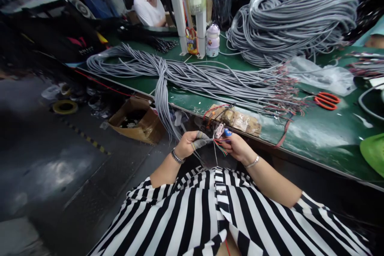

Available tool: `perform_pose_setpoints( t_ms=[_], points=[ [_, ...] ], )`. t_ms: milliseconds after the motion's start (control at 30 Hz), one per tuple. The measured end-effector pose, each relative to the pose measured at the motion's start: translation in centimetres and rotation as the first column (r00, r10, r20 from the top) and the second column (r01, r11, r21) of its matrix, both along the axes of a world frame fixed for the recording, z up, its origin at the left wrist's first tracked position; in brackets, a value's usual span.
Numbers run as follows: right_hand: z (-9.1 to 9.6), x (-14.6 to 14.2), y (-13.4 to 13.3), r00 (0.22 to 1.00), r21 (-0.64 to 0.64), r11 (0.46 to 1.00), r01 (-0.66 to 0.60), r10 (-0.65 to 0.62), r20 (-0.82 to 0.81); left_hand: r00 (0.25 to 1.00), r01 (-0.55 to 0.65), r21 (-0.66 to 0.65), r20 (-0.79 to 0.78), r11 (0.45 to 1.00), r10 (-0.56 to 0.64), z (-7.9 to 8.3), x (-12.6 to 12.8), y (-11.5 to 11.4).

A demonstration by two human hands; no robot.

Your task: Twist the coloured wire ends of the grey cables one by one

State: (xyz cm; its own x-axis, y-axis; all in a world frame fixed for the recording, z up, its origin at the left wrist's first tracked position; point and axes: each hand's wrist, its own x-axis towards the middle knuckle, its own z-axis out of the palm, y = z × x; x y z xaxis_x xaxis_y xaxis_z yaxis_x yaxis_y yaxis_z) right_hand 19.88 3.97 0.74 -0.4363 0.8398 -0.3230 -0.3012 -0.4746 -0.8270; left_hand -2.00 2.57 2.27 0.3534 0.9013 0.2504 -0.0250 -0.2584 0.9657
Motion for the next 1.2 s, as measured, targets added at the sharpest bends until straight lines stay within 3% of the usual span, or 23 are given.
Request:
perform_pose_setpoints(
  t_ms=[133, 233, 433, 633, 800, 900, 1033, 1200],
  points=[
    [-1.1, -1.1, 0.3, 0.962, 0.147, 0.959, 0.243, -0.257, 0.089, 1.0, -0.021, -0.057, 0.007, 0.998, 0.022, -0.9, 1.0, 0.5],
    [-1.7, -1.3, 0.7, 0.945, 0.153, 0.943, 0.294, -0.311, 0.098, 1.0, -0.029, -0.104, -0.016, 0.994, 0.027, -1.8, 1.2, 0.8],
    [-1.5, -1.7, 1.5, 0.982, -0.004, 0.984, 0.178, -0.178, -0.062, 0.999, -0.044, -0.214, -0.011, 0.976, 0.043, -3.0, 1.6, 1.2],
    [-0.9, -1.6, 0.7, 0.988, -0.004, 0.995, 0.102, -0.101, -0.12, 0.977, -0.109, -0.285, 0.145, 0.952, 0.155, -3.8, 1.8, 0.5],
    [-1.7, -1.4, -1.4, 0.991, -0.006, 1.0, -0.001, 0.0, -0.131, 0.918, -0.194, -0.396, 0.25, 0.897, 0.309, -4.0, 1.9, -1.5],
    [-2.1, -2.0, -2.5, 0.998, 0.043, 0.998, -0.041, 0.043, -0.044, 0.897, -0.219, -0.44, 0.26, 0.871, 0.357, -4.4, 1.7, -2.9],
    [-1.5, -3.2, -3.4, 0.999, 0.164, 0.987, 0.003, -0.01, 0.042, 0.916, -0.231, -0.443, 0.201, 0.866, 0.348, -5.1, 1.5, -4.4],
    [-0.8, -3.4, -3.8, 0.963, 0.399, 0.917, -0.005, -0.103, 0.249, 0.957, -0.191, -0.443, 0.113, 0.876, 0.266, -5.2, 1.6, -5.4]
  ],
)
